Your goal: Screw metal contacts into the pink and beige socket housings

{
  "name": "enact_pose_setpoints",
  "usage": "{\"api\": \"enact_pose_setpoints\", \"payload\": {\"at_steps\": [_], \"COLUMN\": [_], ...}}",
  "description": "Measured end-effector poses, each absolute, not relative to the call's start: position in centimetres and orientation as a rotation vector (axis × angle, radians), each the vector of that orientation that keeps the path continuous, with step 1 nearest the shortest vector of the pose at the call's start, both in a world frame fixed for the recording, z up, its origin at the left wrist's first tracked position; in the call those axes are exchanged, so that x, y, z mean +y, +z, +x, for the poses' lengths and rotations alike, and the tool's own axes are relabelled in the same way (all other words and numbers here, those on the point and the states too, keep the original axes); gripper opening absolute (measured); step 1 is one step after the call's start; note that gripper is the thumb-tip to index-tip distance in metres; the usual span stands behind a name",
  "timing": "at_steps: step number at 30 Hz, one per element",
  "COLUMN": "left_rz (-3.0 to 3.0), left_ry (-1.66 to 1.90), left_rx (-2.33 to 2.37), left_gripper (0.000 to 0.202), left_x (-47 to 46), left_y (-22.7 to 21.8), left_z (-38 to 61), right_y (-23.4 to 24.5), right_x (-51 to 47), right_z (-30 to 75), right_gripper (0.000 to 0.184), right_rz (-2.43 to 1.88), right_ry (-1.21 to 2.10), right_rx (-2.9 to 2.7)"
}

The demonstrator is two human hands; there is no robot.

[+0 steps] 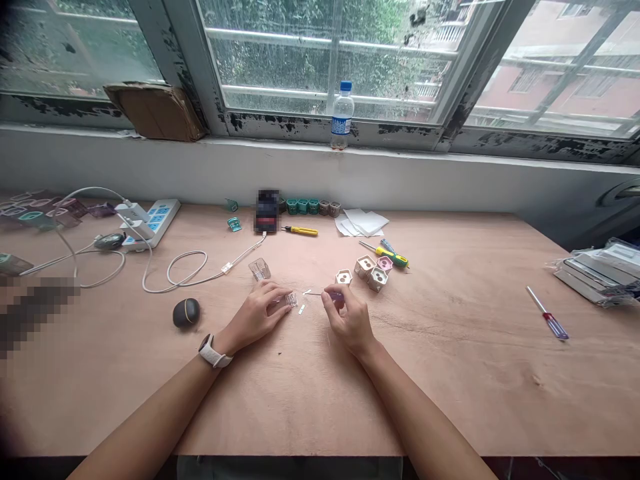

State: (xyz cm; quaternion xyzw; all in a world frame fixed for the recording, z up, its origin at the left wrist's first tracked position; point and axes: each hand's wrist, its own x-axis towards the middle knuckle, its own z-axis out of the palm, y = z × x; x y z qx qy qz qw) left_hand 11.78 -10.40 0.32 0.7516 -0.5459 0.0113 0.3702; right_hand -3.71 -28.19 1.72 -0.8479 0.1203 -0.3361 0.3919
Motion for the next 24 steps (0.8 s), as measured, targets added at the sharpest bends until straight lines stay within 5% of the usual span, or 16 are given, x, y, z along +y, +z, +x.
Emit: {"api": "enact_pose_setpoints", "payload": {"at_steps": [24], "left_rz": [2.038], "left_ry": [0.041], "left_rx": [-1.396], "left_gripper": [0.03], "left_x": [-10.34], "left_y": [0.32], "left_z": [11.83], "right_y": [1.78], "right_x": [-27.88], "right_z": [-3.75], "right_gripper": [0.015], "right_rz": [-2.101], "right_ry": [-0.826], "right_rx": [0.264]}}
